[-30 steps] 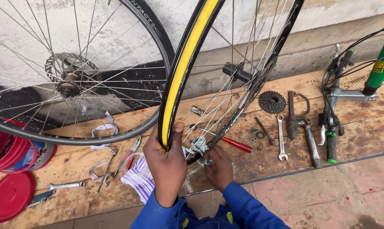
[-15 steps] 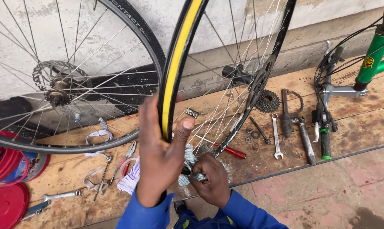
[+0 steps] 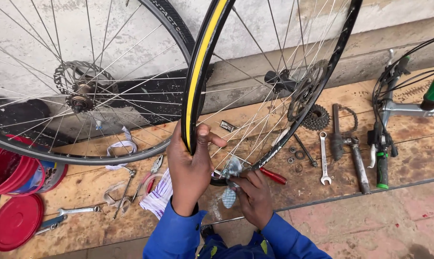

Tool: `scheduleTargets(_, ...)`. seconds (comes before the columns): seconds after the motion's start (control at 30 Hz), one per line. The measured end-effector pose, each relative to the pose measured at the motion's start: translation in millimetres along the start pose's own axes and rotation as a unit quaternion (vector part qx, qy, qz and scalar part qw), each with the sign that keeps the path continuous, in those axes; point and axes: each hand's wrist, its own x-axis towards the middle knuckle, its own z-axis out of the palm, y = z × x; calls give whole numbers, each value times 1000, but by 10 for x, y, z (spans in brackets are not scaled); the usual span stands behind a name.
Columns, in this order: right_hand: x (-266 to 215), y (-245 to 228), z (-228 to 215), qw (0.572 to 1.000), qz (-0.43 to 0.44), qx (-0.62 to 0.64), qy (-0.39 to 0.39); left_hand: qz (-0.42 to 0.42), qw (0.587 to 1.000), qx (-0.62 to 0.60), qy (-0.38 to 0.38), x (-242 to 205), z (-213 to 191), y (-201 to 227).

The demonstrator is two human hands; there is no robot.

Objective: Cleaning a bicycle brake rotor and wheel rim using a cloth and a screwdriver

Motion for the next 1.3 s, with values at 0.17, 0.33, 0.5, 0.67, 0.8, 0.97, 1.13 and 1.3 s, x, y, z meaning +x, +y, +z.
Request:
scheduleTargets(0.17,209,-268,-34,998,34,61,8,22,1000,10,-1,-47,69,44)
scheduleTargets(0.33,231,-131,-98,998,40,-20,-37,55,998,32,0,-86,93,81)
scheduleTargets(0.5,268,-341,-183,986,115,109,-54,43,998,40,-10,-92,124,141)
scheduleTargets(0.67,-42,80,-168,997,47,-23,-60,69,997,41,-5,-41,95,59)
scheduleTargets(0.8,128,-95,-406,992,125,25,-15,77,996,35,-23,-49,50,11)
scheduleTargets(0.97,537,-403,-776,968,154,175,92,49,997,31,-54,-92,46,76)
scheduleTargets(1.13,943,-804,-710,961,71,232,133,117,984,48,-128,-85,32,144)
scheduleTargets(1.3,1018,-781,-932,924,71,366,-81,72,985,65,-145,-72,-52,78)
